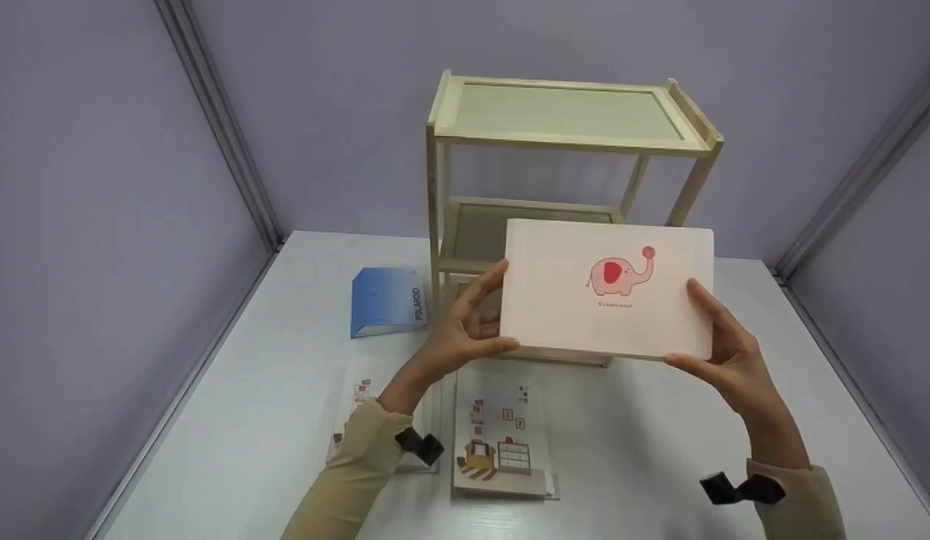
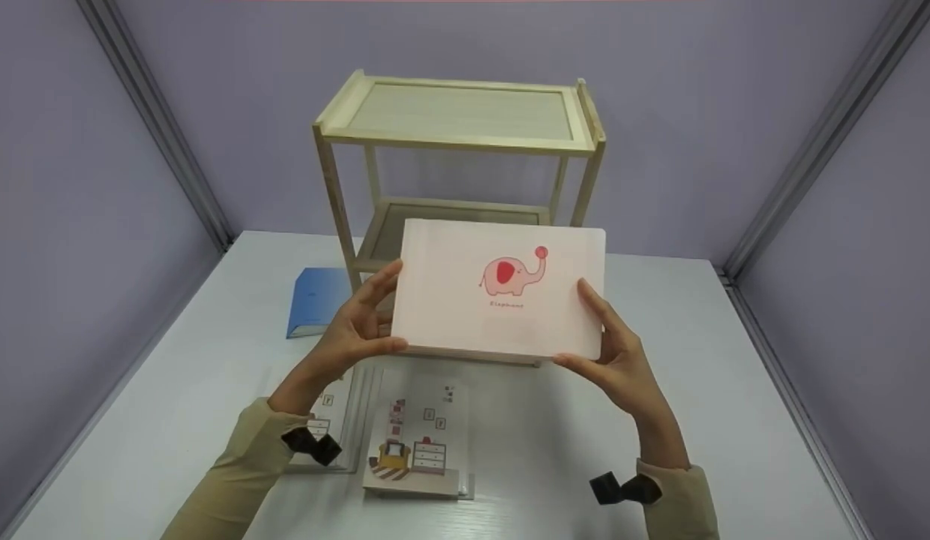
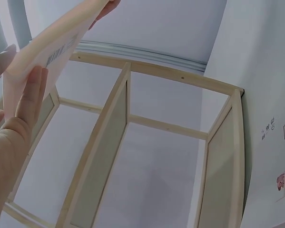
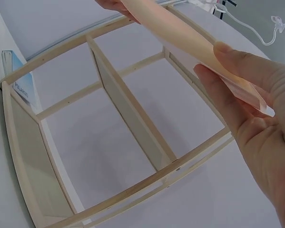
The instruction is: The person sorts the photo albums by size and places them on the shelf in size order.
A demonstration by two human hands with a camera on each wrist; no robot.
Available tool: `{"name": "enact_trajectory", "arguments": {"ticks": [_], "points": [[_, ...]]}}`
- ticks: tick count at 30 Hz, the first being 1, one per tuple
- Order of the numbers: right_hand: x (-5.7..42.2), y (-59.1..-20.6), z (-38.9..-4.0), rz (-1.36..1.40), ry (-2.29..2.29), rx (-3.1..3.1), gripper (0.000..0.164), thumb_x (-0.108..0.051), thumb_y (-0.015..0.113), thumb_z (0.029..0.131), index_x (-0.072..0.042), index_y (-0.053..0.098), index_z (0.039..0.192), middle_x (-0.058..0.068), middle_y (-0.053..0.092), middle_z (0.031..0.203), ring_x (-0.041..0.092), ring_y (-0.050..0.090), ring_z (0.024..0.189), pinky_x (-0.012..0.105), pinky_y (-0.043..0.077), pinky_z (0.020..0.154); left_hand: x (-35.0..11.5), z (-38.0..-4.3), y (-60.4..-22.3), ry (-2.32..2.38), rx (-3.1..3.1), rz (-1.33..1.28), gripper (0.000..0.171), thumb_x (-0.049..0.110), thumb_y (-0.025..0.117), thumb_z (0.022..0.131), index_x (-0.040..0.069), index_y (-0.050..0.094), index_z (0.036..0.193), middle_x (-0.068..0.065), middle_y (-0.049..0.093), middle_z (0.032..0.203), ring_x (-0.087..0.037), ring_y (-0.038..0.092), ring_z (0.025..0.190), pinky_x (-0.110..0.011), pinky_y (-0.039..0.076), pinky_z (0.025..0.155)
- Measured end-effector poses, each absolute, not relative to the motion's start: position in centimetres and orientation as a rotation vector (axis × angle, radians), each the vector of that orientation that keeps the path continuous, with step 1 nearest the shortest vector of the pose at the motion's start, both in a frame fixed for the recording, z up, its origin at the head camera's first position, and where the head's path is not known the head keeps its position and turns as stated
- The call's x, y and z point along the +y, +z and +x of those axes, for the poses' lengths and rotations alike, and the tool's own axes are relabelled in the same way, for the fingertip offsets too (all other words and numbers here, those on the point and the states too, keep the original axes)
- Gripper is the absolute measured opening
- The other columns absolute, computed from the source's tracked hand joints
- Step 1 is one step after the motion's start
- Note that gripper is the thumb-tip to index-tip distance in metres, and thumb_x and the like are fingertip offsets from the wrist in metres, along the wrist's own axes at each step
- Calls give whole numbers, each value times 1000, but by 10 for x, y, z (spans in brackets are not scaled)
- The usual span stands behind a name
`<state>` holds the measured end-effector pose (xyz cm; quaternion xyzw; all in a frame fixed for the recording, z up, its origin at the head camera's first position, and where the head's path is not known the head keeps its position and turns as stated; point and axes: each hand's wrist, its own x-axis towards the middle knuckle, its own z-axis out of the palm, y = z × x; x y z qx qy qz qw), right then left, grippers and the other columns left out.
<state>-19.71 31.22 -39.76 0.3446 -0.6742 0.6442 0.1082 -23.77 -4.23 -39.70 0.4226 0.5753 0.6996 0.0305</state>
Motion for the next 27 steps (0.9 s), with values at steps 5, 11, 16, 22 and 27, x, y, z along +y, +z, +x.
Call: {"name": "enact_trajectory", "arguments": {"ticks": [5, 11, 16, 22, 27], "points": [[310, -395, -196, 960, 1910, -1987, 92, 32, 57, 68, 2, 18, 146, 17, 17, 151, 20, 48, 116, 25, 52, 83, -44, -238, -394, 2155, 1776, 1324, 94, -6, 70, 77, 11, 12, 149, -10, 18, 150, -34, 48, 121, -43, 50, 87], [308, -391, -196, 943, 1910, -1989, 91, 32, 57, 69, 1, 19, 146, 17, 18, 151, 20, 48, 115, 25, 53, 81, -45, -240, -392, 2157, 1779, 1341, 94, -7, 69, 77, 11, 12, 150, -10, 16, 151, -35, 48, 122, -45, 51, 87], [306, -390, -197, 948, 1902, -1985, 92, 32, 58, 68, 1, 19, 146, 17, 18, 151, 20, 48, 114, 25, 52, 82, -46, -239, -390, 2154, 1786, 1333, 94, -7, 69, 78, 13, 12, 150, -8, 17, 151, -35, 49, 121, -45, 51, 87], [305, -388, -198, 961, 1898, -1966, 92, 33, 57, 68, 2, 19, 146, 17, 18, 151, 21, 48, 116, 26, 51, 84, -47, -238, -387, 2168, 1775, 1329, 95, -6, 70, 77, 13, 12, 150, -9, 18, 151, -35, 49, 120, -48, 50, 87], [304, -387, -200, 963, 1902, -1950, 94, 33, 58, 67, 1, 20, 146, 17, 19, 150, 22, 48, 115, 26, 51, 85, -48, -238, -383, 2165, 1798, 1334, 95, -7, 70, 76, 12, 13, 150, -10, 19, 150, -36, 49, 121, -48, 49, 88]]}}
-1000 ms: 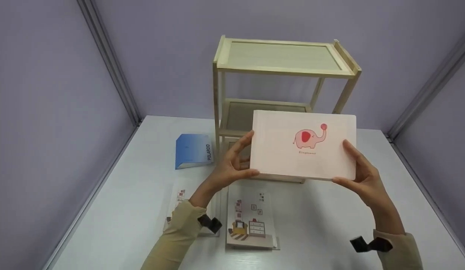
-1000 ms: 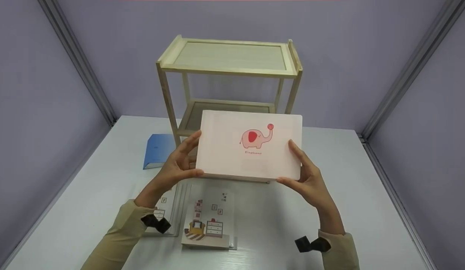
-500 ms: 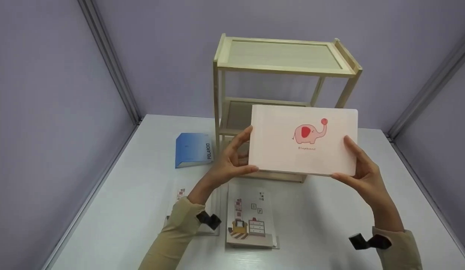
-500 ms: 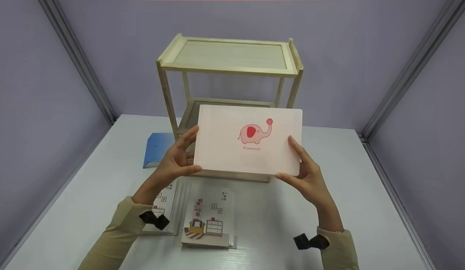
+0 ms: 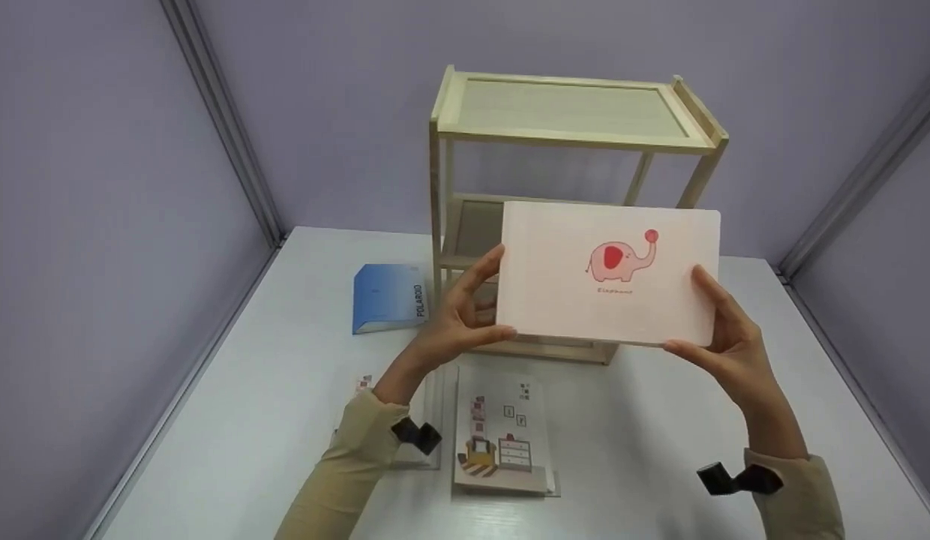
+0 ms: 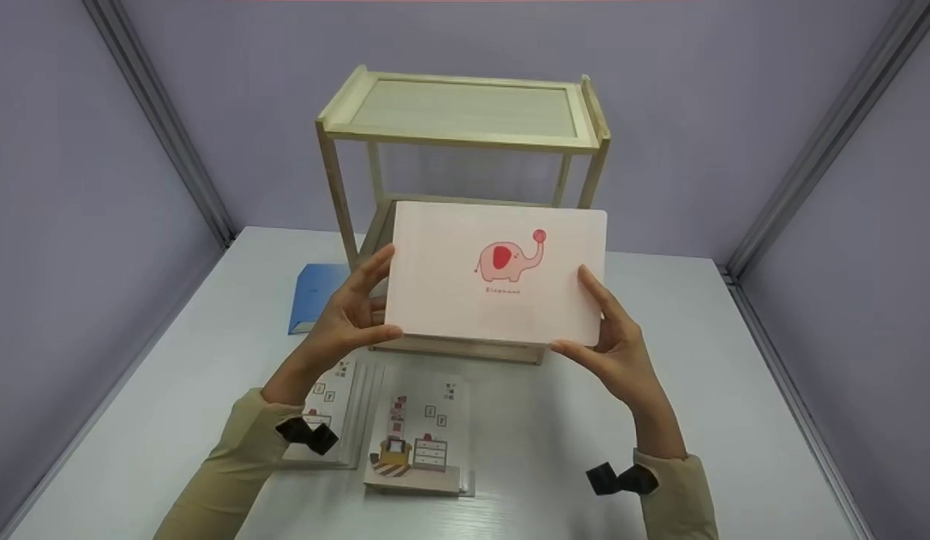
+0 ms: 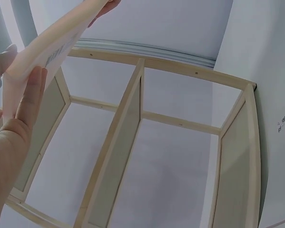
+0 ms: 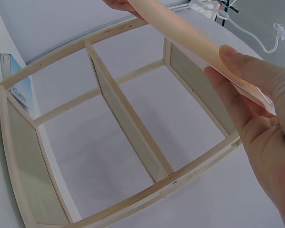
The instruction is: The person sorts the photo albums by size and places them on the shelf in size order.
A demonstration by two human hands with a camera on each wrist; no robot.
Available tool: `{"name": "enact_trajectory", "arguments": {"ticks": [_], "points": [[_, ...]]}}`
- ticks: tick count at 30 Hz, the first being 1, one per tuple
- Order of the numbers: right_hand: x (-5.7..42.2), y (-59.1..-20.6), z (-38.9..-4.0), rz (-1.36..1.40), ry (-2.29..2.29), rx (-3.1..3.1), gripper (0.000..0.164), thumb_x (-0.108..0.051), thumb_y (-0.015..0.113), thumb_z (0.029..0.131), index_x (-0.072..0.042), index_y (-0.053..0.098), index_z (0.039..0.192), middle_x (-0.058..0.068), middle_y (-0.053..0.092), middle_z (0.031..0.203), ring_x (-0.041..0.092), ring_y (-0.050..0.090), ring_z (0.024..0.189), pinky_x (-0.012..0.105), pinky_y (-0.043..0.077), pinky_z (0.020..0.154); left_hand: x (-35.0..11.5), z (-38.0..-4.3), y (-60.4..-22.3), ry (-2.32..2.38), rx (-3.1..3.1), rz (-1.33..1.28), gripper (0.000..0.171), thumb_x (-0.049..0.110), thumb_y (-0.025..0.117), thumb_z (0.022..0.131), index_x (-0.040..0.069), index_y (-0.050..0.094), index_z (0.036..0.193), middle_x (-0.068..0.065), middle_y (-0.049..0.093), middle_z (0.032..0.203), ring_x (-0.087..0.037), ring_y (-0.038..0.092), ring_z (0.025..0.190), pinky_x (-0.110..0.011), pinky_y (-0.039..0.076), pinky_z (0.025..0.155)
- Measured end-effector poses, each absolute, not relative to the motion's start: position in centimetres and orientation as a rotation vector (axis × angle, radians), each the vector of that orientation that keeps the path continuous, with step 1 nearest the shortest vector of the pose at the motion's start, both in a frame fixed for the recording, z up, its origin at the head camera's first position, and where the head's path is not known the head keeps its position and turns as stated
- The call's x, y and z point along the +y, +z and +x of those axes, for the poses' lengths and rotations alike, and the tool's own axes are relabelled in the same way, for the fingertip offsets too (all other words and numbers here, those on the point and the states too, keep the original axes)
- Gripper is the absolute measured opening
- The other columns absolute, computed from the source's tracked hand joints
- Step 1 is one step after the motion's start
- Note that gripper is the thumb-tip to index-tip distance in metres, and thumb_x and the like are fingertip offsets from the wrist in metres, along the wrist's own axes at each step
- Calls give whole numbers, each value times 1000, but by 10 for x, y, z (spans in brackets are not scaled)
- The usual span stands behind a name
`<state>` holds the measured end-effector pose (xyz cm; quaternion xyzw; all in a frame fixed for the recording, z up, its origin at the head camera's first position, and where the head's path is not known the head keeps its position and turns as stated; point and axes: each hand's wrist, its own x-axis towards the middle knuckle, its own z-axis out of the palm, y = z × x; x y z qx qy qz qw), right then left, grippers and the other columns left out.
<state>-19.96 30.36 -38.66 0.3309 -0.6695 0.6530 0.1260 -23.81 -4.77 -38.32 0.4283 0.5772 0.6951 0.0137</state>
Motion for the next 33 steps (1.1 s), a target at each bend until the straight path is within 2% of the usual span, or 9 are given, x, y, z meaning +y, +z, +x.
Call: {"name": "enact_trajectory", "arguments": {"ticks": [20, 27, 33], "points": [[300, -379, -201, 1034, 1864, -1928, 93, 34, 57, 66, 3, 20, 145, 20, 19, 149, 24, 48, 115, 27, 51, 84, -54, -235, -377, 2164, 1793, 1355, 95, -2, 72, 77, 14, 13, 150, -11, 23, 147, -37, 49, 120, -49, 49, 88], [299, -378, -202, 1037, 1827, -1932, 93, 33, 58, 66, 3, 21, 145, 20, 21, 148, 24, 49, 114, 27, 51, 84, -56, -233, -376, 2159, 1815, 1384, 96, -4, 71, 77, 11, 11, 150, -11, 20, 149, -36, 48, 121, -48, 49, 87], [298, -378, -201, 1047, 1818, -1926, 93, 33, 58, 66, 3, 21, 145, 21, 22, 148, 24, 49, 112, 28, 52, 83, -57, -233, -376, 2153, 1817, 1404, 95, 2, 72, 78, 11, 11, 150, -11, 22, 148, -38, 48, 121, -48, 49, 87]]}}
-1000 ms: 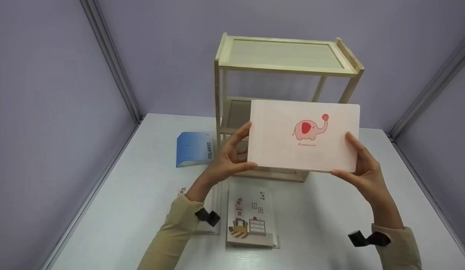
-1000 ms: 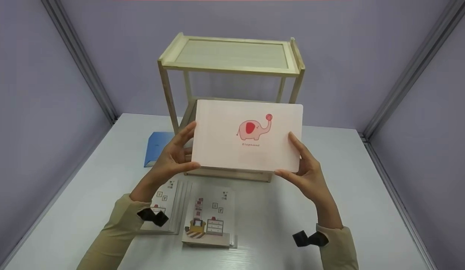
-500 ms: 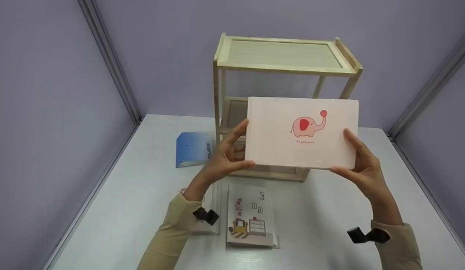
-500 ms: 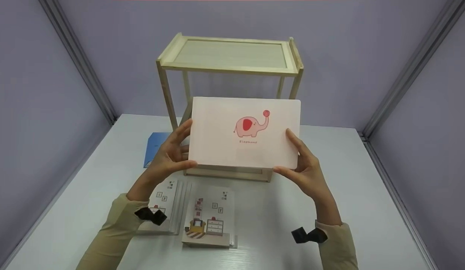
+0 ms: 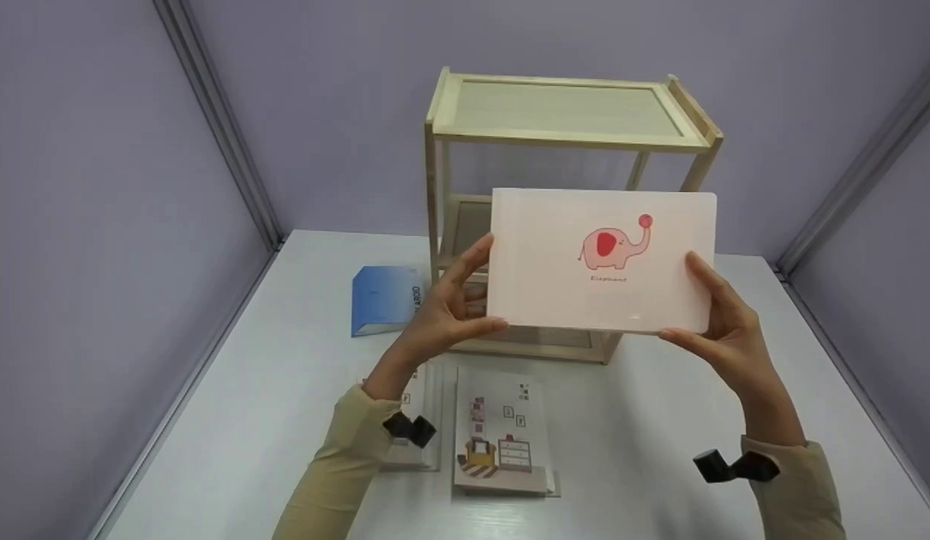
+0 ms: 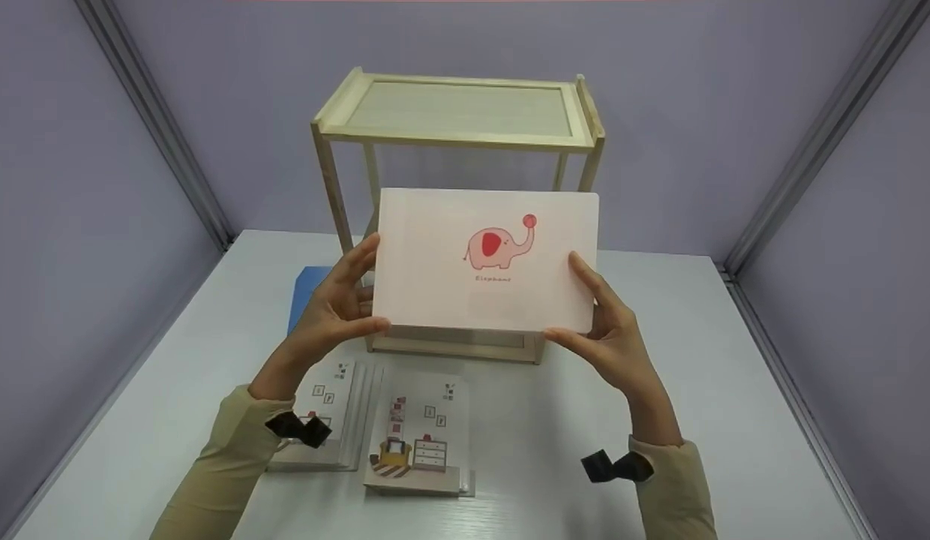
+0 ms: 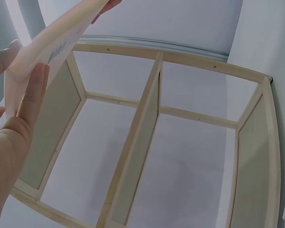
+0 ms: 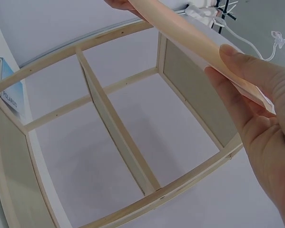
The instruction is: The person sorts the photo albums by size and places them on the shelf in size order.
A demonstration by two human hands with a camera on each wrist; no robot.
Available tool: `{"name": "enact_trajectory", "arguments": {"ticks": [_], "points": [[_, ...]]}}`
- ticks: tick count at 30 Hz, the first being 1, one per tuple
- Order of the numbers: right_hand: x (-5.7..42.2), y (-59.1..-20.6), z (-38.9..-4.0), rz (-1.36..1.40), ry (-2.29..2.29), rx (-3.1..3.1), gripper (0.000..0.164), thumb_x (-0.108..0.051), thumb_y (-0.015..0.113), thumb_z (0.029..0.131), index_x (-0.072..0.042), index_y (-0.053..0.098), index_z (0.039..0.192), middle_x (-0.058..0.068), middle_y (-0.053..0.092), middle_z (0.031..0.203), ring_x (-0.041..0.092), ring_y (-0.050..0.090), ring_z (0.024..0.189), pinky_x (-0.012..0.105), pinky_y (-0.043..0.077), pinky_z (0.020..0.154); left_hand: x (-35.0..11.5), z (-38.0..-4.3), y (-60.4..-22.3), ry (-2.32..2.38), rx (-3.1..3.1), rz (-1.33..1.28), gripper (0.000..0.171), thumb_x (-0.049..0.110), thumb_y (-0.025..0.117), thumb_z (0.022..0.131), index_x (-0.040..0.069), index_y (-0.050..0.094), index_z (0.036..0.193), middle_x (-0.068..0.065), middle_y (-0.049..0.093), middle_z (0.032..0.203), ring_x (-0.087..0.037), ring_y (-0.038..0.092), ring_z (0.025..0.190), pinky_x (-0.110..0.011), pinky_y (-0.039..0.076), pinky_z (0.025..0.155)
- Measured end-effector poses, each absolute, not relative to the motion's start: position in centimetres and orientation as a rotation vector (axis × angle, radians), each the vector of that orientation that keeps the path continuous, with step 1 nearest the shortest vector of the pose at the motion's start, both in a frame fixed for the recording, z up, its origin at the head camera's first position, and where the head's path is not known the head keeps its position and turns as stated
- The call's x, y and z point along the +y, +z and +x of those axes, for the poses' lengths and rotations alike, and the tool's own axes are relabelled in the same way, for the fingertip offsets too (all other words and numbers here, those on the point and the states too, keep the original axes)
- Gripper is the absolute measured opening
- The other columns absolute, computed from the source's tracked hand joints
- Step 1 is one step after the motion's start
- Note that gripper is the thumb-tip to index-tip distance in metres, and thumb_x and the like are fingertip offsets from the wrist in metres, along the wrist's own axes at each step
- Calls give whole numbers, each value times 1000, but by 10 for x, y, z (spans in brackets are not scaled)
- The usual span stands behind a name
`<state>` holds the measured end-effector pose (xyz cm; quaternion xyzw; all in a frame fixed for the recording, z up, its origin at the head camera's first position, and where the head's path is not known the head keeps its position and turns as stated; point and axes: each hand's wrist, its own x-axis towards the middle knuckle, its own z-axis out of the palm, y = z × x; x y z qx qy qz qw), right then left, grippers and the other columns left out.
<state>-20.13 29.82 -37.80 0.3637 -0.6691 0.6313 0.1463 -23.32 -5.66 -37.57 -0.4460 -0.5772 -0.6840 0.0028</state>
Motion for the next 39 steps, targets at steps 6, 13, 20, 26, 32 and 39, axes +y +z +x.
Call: {"name": "enact_trajectory", "arguments": {"ticks": [6, 13, 20, 26, 32, 39], "points": [[297, -377, -200, 1057, 1843, -1902, 92, 34, 58, 66, 4, 21, 145, 20, 20, 149, 24, 48, 115, 28, 52, 83, -57, -233, -376, -2106, -1835, -1379, 95, 7, 73, 78, 11, 11, 150, -11, 21, 149, -35, 51, 119, -47, 50, 87], [295, -375, -202, 1076, 1835, -1890, 92, 34, 57, 66, 4, 22, 144, 21, 20, 148, 25, 47, 115, 30, 51, 84, -59, -233, -374, -2097, -1817, -1406, 93, 1, 71, 79, 11, 11, 150, -11, 20, 150, -34, 48, 122, -47, 50, 87], [294, -370, -205, 1087, 1825, -1891, 92, 34, 58, 65, 4, 22, 145, 21, 21, 148, 26, 47, 115, 30, 51, 84, -61, -234, -369, -2073, -1827, -1394, 94, -3, 70, 78, 10, 11, 150, -11, 21, 150, -34, 50, 120, -46, 51, 85], [291, -366, -207, 1097, 1813, -1884, 91, 34, 58, 66, 3, 23, 144, 21, 21, 148, 26, 48, 114, 30, 51, 84, -63, -234, -365, -2085, -1802, -1402, 94, -7, 69, 77, 8, 11, 149, -11, 20, 151, -34, 49, 121, -46, 50, 86], [289, -361, -209, 1106, 1817, -1844, 90, 33, 58, 66, 3, 24, 144, 22, 24, 147, 27, 48, 116, 31, 50, 85, -64, -236, -359, -2057, -1804, -1402, 93, -1, 70, 79, 8, 10, 149, -11, 20, 151, -34, 51, 119, -46, 51, 84], [287, -357, -211, 1131, 1803, -1827, 90, 35, 57, 66, 4, 24, 144, 22, 22, 148, 27, 47, 115, 30, 50, 86, -66, -236, -355, -2045, -1805, -1399, 91, 3, 70, 81, 7, 11, 149, -10, 20, 151, -33, 51, 119, -46, 52, 83]]}}
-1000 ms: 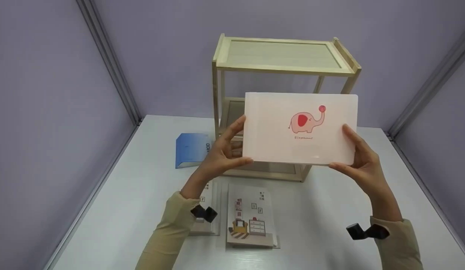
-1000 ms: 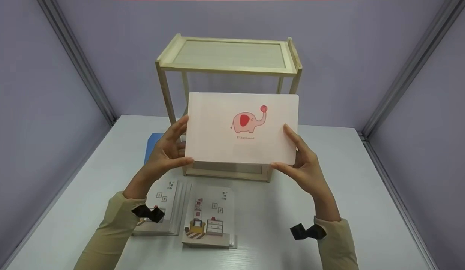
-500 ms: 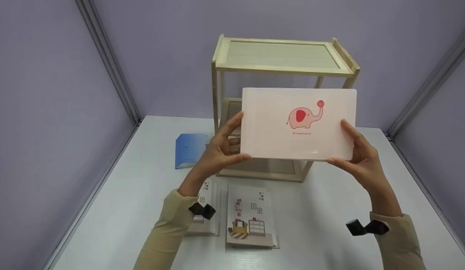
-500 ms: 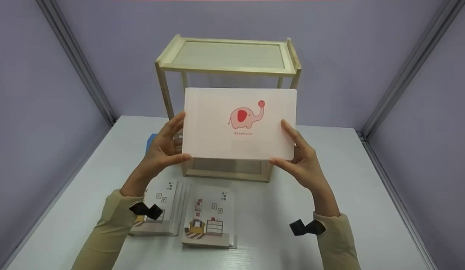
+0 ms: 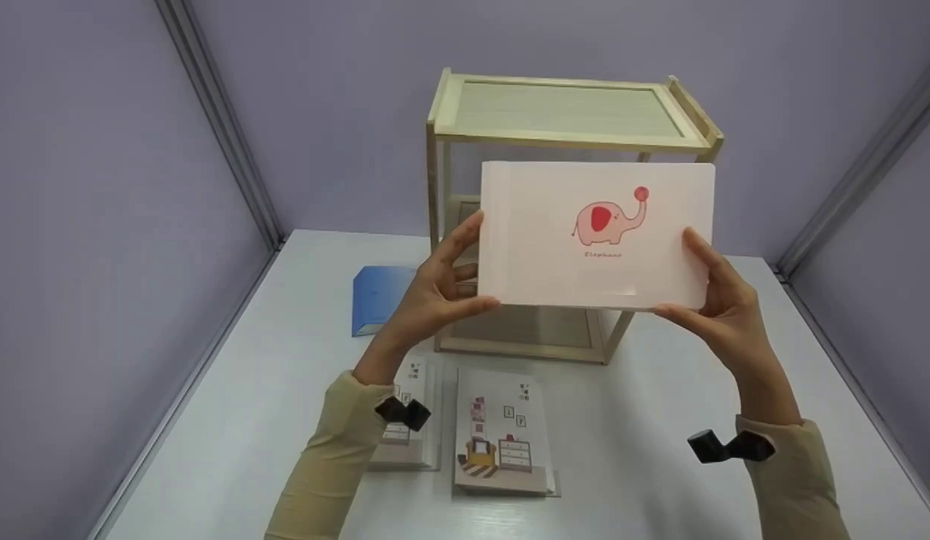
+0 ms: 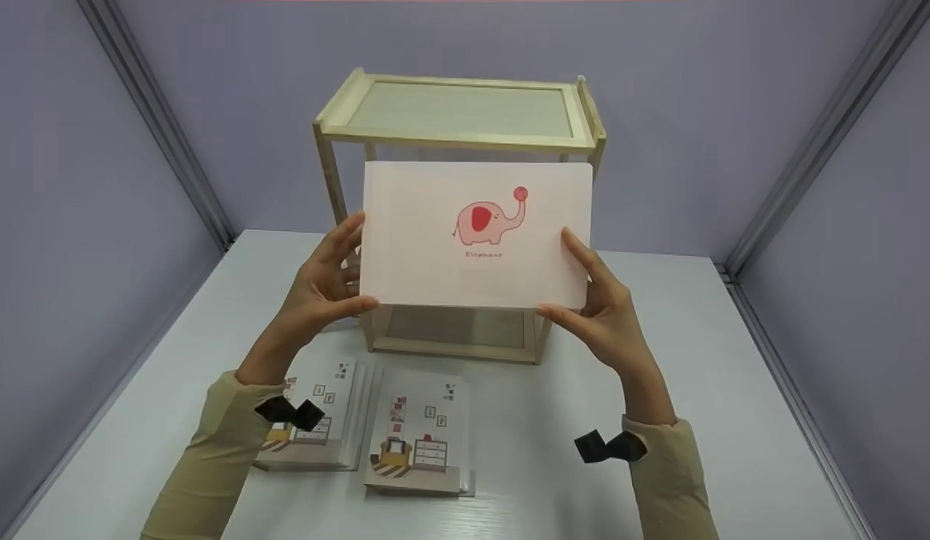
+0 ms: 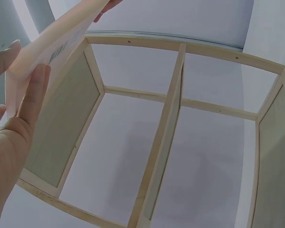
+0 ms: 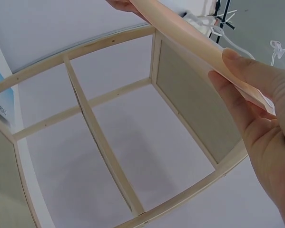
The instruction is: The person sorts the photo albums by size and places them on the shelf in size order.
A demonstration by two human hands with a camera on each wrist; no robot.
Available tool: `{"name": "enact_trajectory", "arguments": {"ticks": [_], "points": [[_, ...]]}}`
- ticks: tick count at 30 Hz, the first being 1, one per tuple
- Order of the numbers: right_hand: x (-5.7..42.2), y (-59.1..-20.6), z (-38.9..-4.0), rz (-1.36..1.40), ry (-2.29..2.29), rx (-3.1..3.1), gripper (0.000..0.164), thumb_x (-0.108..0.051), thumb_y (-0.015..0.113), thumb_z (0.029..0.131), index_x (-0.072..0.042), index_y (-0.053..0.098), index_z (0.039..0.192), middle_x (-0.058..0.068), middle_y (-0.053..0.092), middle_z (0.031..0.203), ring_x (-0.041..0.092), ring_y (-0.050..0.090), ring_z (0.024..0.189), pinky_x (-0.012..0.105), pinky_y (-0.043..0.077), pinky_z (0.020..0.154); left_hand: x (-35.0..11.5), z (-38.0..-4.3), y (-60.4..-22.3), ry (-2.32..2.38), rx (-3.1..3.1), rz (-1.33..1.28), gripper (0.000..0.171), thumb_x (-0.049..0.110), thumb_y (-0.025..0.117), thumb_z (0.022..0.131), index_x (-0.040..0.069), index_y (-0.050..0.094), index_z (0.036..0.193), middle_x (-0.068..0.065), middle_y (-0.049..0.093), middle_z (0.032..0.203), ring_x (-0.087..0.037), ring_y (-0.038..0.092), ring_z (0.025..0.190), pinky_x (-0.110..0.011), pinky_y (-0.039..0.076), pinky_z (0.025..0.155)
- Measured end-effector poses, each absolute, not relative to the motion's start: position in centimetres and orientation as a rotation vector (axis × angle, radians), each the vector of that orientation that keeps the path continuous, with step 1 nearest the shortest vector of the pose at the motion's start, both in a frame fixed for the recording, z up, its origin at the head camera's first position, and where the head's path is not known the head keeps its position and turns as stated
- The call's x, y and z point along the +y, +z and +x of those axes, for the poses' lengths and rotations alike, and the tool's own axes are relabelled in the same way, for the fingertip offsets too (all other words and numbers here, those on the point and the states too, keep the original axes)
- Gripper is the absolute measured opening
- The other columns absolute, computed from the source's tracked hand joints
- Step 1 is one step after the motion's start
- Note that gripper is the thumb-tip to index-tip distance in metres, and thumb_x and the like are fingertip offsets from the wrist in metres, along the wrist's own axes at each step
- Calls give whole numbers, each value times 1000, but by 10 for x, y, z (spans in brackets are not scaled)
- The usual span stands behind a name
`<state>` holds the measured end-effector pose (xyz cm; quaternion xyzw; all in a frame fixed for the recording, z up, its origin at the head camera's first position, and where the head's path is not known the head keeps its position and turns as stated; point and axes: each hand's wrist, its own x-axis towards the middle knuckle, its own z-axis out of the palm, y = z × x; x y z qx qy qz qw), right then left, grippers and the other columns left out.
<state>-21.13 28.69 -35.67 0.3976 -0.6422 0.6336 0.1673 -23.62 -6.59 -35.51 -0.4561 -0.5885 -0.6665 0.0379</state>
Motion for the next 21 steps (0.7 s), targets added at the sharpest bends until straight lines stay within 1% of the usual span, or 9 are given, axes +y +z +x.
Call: {"name": "enact_trajectory", "arguments": {"ticks": [7, 17, 21], "points": [[283, -354, -211, 1119, 1821, -1800, 90, 36, 55, 65, 2, 27, 144, 23, 22, 148, 30, 47, 117, 33, 50, 83, -67, -237, -352, -2063, -1804, -1374, 89, 4, 71, 80, 5, 15, 148, -10, 21, 150, -34, 52, 117, -44, 52, 84], [281, -349, -212, 1073, 1794, -1791, 87, 33, 58, 66, 2, 30, 142, 22, 26, 146, 30, 46, 118, 32, 50, 82, -67, -239, -344, -2024, -1779, -1394, 87, 3, 70, 80, 2, 15, 147, -11, 22, 150, -34, 53, 115, -42, 52, 84], [279, -347, -213, 1068, 1810, -1760, 85, 33, 58, 67, 1, 31, 142, 23, 27, 145, 31, 47, 117, 32, 50, 82, -67, -240, -340, -2008, -1776, -1393, 86, 3, 70, 80, 1, 16, 147, -11, 21, 150, -34, 54, 115, -43, 52, 85]]}}
